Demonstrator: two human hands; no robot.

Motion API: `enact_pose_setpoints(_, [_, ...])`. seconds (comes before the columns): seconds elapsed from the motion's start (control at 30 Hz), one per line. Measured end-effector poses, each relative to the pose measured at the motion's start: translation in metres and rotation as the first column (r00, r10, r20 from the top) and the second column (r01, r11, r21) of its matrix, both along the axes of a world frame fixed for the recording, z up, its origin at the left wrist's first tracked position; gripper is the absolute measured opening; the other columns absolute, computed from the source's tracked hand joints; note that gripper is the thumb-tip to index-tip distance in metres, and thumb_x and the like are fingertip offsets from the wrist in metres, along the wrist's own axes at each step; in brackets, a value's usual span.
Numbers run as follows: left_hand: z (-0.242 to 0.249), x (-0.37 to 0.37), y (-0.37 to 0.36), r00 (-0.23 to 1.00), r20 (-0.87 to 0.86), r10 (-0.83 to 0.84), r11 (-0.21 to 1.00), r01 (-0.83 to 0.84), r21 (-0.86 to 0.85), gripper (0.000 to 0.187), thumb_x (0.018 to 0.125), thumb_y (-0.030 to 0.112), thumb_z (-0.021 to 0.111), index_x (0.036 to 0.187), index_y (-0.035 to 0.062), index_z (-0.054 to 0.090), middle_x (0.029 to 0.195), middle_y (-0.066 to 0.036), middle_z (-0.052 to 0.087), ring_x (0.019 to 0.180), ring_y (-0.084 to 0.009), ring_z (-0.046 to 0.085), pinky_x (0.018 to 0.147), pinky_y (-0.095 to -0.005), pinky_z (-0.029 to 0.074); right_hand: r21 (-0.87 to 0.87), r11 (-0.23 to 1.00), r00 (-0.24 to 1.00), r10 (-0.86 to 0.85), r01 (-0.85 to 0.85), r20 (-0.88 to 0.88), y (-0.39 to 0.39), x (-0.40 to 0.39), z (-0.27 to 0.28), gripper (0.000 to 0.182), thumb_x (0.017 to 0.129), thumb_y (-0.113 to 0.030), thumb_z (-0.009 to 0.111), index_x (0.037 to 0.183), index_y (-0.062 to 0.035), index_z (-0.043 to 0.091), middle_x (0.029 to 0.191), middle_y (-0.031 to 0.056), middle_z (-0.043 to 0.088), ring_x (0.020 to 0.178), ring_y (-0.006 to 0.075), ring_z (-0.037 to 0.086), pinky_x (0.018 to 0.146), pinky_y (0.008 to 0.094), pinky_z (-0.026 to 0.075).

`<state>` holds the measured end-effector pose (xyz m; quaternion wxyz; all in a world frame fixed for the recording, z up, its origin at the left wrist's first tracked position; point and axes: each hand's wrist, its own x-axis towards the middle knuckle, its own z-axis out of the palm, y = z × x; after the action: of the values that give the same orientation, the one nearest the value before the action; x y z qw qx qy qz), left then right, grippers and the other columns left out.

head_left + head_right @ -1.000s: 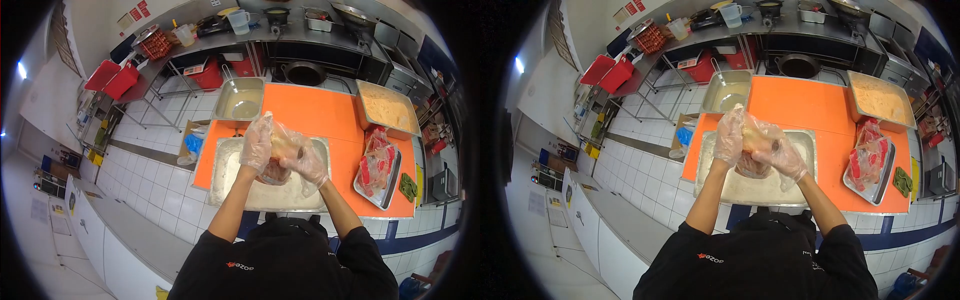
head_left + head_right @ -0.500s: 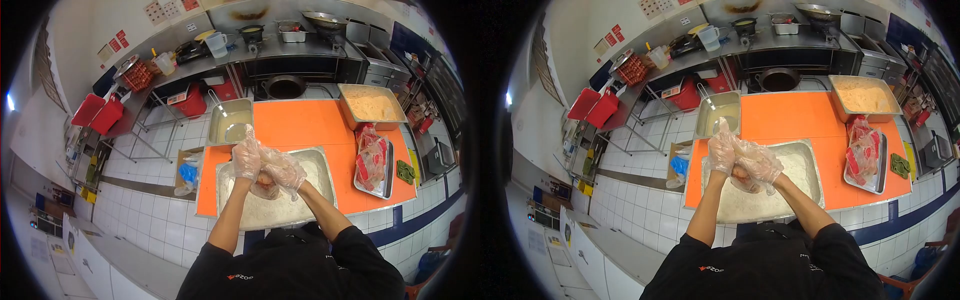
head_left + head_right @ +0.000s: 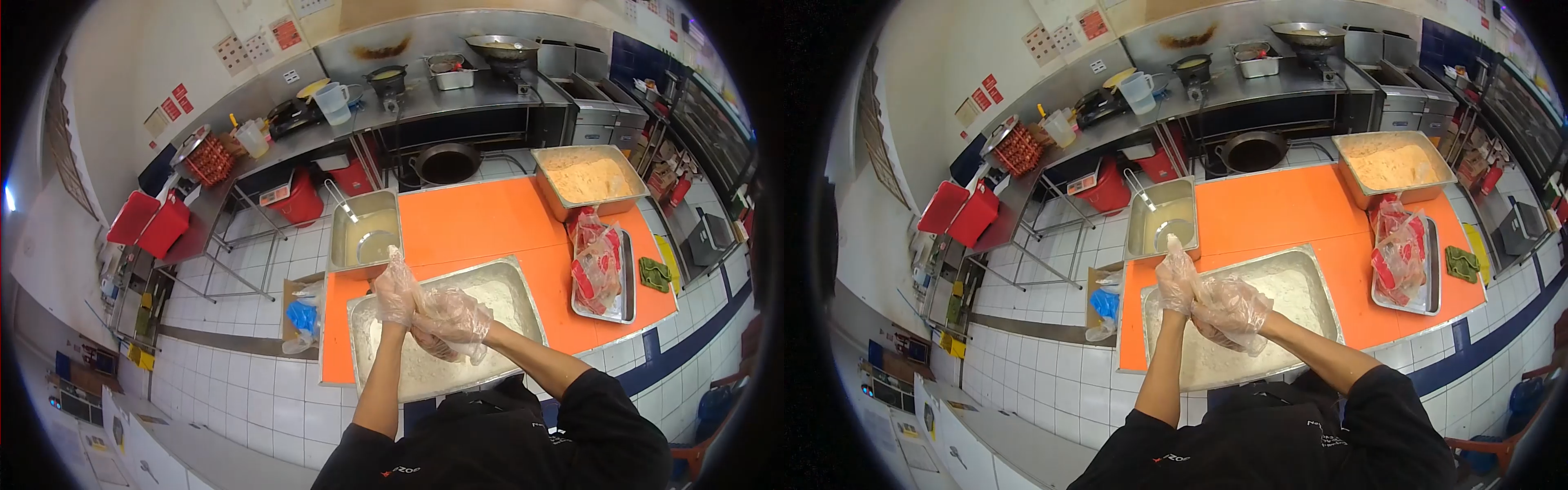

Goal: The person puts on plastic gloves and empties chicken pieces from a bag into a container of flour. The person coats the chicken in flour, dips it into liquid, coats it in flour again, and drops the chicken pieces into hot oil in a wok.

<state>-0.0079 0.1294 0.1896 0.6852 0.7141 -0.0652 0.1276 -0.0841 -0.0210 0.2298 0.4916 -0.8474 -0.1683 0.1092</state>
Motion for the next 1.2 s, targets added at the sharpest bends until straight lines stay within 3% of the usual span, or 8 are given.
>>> enact_pose_setpoints(0.47, [0.023, 0.0, 0.003, 0.992, -0.124, -0.031, 0.991, 0.047, 0.126, 0.055, 0.11, 0.042, 0.047, 0.072, 0.0031, 0.056, 0.065, 0.002, 0.048, 0.061, -0.0093, 0.043, 0.055, -0.0321, 0.037, -0.034, 0.999, 0.982, 0.019, -0.026, -0.19, -0.013, 0.001, 0.033, 0.057, 0.089, -0.059, 0.065, 0.105, -0.0054, 0.074, 0.094, 0.0169, 0.073, 0.09, 0.0317, 0.069, 0.085, 0.0429, 0.052])
enact_pose_setpoints(0.53, [0.033, -0.008, 0.006, 0.991, -0.077, -0.111, 0.978, 0.123, 0.17, 0.055, 0.111, 0.042, 0.042, 0.094, -0.0034, 0.067, 0.07, -0.005, 0.055, 0.07, -0.0127, 0.049, 0.069, -0.0319, 0.045, 0.077, 0.996, 0.982, 0.05, -0.036, -0.183, -0.017, 0.002, 0.042, 0.06, 0.086, -0.063, 0.066, 0.104, -0.0056, 0.074, 0.093, 0.015, 0.073, 0.086, 0.0279, 0.068, 0.083, 0.0418, 0.052])
enact_pose_setpoints(0.67, [0.011, -0.012, 0.043, 0.913, -0.185, -0.364, 0.909, 0.391, 0.143, 0.053, 0.112, 0.04, 0.039, 0.098, -0.0018, 0.069, 0.079, -0.01, 0.065, 0.078, -0.0198, 0.058, 0.079, -0.0357, 0.047, 0.041, 0.999, 0.972, 0.004, 0.006, -0.237, -0.021, 0.011, 0.048, 0.063, 0.083, -0.066, 0.067, 0.103, -0.0068, 0.075, 0.094, 0.0138, 0.074, 0.087, 0.0259, 0.068, 0.082, 0.0402, 0.052])
enact_pose_setpoints(0.77, [-0.015, -0.018, 0.056, 0.821, -0.294, -0.49, 0.861, 0.508, -0.016, 0.036, 0.109, 0.026, 0.044, 0.116, -0.0002, 0.068, 0.106, -0.018, 0.072, 0.095, -0.0325, 0.066, 0.09, -0.0411, 0.051, -0.085, 0.995, 0.971, 0.034, -0.056, -0.236, -0.022, 0.017, 0.059, 0.068, 0.081, -0.071, 0.067, 0.102, -0.0069, 0.076, 0.093, 0.0133, 0.074, 0.09, 0.0261, 0.07, 0.079, 0.0394, 0.053])
enact_pose_setpoints(0.83, [-0.072, -0.019, 0.064, 0.899, 0.268, -0.345, 0.839, 0.167, 0.518, 0.032, 0.104, 0.017, 0.048, 0.126, 0.0003, 0.063, 0.123, -0.022, 0.066, 0.11, -0.0366, 0.064, 0.099, -0.0427, 0.05, -0.205, 0.974, 0.974, 0.048, -0.094, -0.221, -0.021, 0.014, 0.084, 0.07, 0.082, -0.073, 0.064, 0.099, -0.0072, 0.077, 0.089, 0.0147, 0.074, 0.086, 0.0281, 0.07, 0.077, 0.0408, 0.053])
enact_pose_setpoints(0.93, [-0.038, -0.043, 0.073, 0.718, 0.54, -0.439, 0.75, -0.039, 0.661, 0.044, 0.096, 0.009, 0.053, 0.14, 0.003, 0.055, 0.138, -0.022, 0.058, 0.126, -0.0399, 0.058, 0.112, -0.0431, 0.045, -0.394, 0.91, 0.985, 0.069, -0.127, -0.159, -0.024, 0.01, 0.089, 0.073, 0.086, -0.077, 0.056, 0.092, -0.0077, 0.078, 0.081, 0.0174, 0.073, 0.078, 0.0318, 0.07, 0.073, 0.0435, 0.054])
enact_pose_setpoints(1.07, [-0.006, -0.048, 0.1, 0.721, 0.288, -0.63, 0.581, 0.191, 0.791, 0.035, 0.101, 0.014, 0.049, 0.133, 0.004, 0.06, 0.13, -0.022, 0.062, 0.118, -0.04, 0.061, 0.104, -0.0434, 0.049, -0.43, 0.896, 0.983, 0.162, -0.108, 0.092, -0.037, 0.0, 0.081, 0.069, 0.098, -0.067, 0.048, 0.079, -0.007, 0.077, 0.072, 0.0193, 0.068, 0.071, 0.0338, 0.069, 0.066, 0.0416, 0.052])
enact_pose_setpoints(1.2, [0.021, -0.044, 0.108, 0.769, -0.041, -0.638, 0.593, 0.525, 0.611, 0.037, 0.108, 0.028, 0.043, 0.119, 0.0021, 0.066, 0.111, -0.023, 0.066, 0.103, -0.0379, 0.062, 0.093, -0.0428, 0.05, -0.518, 0.844, 0.99, 0.139, -0.139, -0.038, -0.049, -0.006, 0.09, 0.061, 0.099, -0.059, 0.054, 0.075, -0.0061, 0.075, 0.067, 0.0188, 0.066, 0.063, 0.0322, 0.065, 0.062, 0.0427, 0.05])
